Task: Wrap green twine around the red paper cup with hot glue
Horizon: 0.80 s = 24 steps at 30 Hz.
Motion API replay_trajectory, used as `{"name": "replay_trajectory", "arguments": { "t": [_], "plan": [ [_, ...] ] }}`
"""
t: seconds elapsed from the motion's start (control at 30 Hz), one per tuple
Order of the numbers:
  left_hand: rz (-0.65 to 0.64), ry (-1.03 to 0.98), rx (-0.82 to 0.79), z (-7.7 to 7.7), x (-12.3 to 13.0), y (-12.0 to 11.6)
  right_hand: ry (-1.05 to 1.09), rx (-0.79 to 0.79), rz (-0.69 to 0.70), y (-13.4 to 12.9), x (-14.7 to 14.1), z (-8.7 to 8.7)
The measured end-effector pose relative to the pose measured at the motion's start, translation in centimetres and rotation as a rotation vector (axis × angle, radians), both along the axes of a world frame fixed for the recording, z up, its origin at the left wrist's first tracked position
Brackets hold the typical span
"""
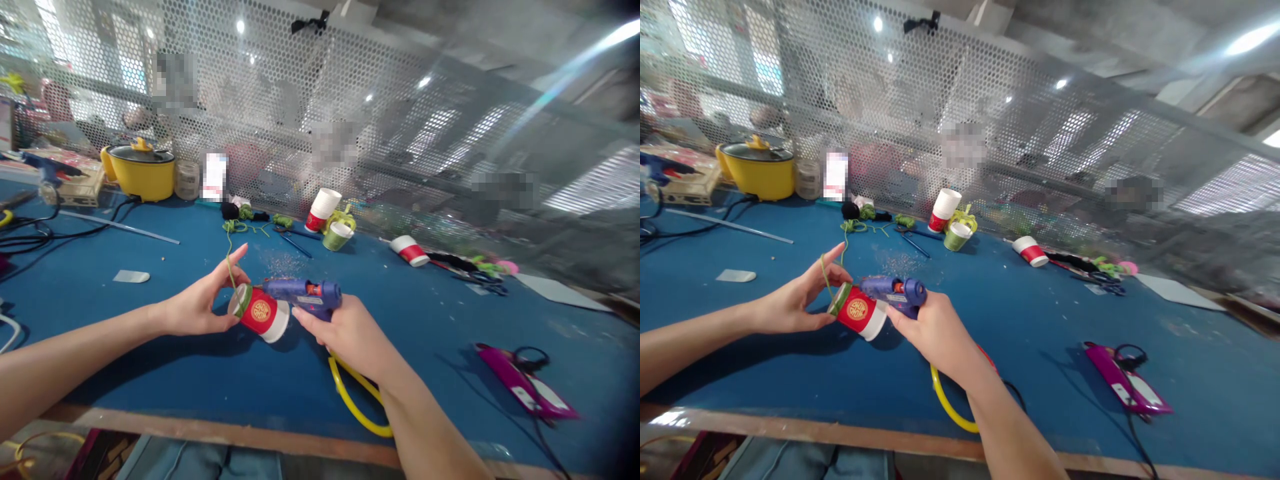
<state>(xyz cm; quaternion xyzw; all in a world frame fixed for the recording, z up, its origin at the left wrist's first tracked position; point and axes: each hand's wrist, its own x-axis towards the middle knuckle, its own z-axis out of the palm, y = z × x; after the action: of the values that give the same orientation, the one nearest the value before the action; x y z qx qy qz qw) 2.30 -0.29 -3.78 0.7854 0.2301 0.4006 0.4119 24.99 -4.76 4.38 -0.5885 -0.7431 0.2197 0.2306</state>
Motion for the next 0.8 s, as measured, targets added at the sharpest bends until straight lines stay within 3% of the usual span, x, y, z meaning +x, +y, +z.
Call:
{"name": "replay_trajectory", "arguments": {
  "t": [0.8],
  "plan": [
    [0.014,-0.079,-0.090,-0.1,0.3,0.3,0.012,-0.035,0.050,-1.3,0.0,0.2]
  ]
}}
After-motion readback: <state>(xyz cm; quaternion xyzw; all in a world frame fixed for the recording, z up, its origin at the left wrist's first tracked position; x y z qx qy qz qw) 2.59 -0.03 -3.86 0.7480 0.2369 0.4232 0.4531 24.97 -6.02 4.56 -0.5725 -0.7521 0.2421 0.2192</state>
